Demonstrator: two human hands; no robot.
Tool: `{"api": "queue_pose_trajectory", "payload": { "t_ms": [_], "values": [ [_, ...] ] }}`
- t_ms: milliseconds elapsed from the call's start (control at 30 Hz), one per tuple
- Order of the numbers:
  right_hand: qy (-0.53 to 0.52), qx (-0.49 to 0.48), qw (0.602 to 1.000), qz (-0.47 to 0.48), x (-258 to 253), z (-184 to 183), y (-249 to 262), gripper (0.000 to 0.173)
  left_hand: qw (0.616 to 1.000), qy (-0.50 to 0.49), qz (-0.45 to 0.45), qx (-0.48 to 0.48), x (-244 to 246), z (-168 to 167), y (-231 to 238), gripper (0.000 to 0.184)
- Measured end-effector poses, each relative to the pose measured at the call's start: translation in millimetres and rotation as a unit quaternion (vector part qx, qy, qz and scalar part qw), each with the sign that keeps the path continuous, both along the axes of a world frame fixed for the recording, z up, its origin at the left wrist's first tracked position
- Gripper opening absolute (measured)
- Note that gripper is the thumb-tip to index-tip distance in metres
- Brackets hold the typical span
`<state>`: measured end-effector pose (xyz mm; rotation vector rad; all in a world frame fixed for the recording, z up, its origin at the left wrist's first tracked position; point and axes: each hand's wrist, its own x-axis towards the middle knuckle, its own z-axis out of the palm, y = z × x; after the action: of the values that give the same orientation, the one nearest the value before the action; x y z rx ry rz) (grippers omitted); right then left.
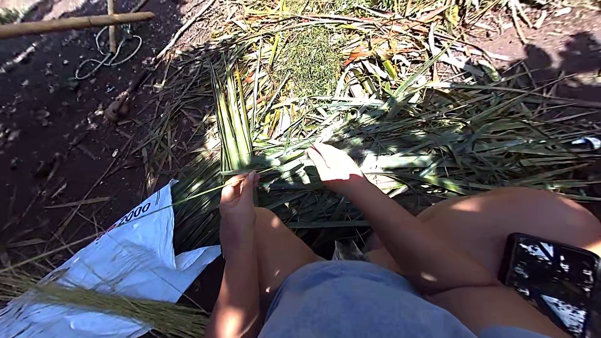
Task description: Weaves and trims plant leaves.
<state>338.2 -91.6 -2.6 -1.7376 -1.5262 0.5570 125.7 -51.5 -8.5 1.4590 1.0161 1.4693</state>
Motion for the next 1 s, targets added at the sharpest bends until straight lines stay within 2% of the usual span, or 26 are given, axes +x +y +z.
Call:
{"api": "queue_pose_trajectory", "payload": {
  "t_ms": [100,167,300,433,567,633,700,767,833,900,1000],
  "values": [
    [-0.033,-0.131,0.986,0.102,-39,14,-11,0.037,0.998,0.012,-0.017,0.060,4,-8,-7,0.010],
    [-0.035,-0.219,0.964,0.144,-46,12,-5,0.042,0.995,0.024,-0.030,0.089,6,-9,-13,0.012],
    [-0.073,-0.234,0.966,0.078,-24,-29,19,0.035,0.992,0.023,-0.036,0.118,-2,-9,-17,0.012],
    [-0.079,-0.248,0.965,-0.020,3,-66,32,0.036,0.990,0.022,-0.034,0.134,-5,-8,-23,0.014],
    [-0.079,-0.262,0.959,-0.071,7,-67,38,0.035,0.992,0.027,-0.042,0.119,6,-14,-32,0.014],
    [-0.067,-0.299,0.949,-0.078,16,-75,40,0.037,0.987,-0.006,-0.035,0.158,5,-14,-32,0.016],
    [-0.047,-0.384,0.917,-0.096,48,-105,38,0.041,0.977,-0.024,-0.008,0.214,-8,8,-30,0.017],
    [-0.021,-0.414,0.899,-0.139,81,-129,25,0.045,0.971,-0.028,0.029,0.236,-23,38,-23,0.015],
    [0.045,-0.352,0.918,-0.176,90,-125,25,0.050,0.973,-0.021,0.046,0.226,-32,47,-19,0.014],
    [0.150,-0.246,0.939,-0.187,76,-104,33,0.051,0.978,-0.027,0.048,0.201,-30,40,-17,0.014],
    [0.297,-0.119,0.944,-0.084,36,-61,30,0.043,0.985,-0.048,0.040,0.162,-16,28,-18,0.012]
  ]
}}
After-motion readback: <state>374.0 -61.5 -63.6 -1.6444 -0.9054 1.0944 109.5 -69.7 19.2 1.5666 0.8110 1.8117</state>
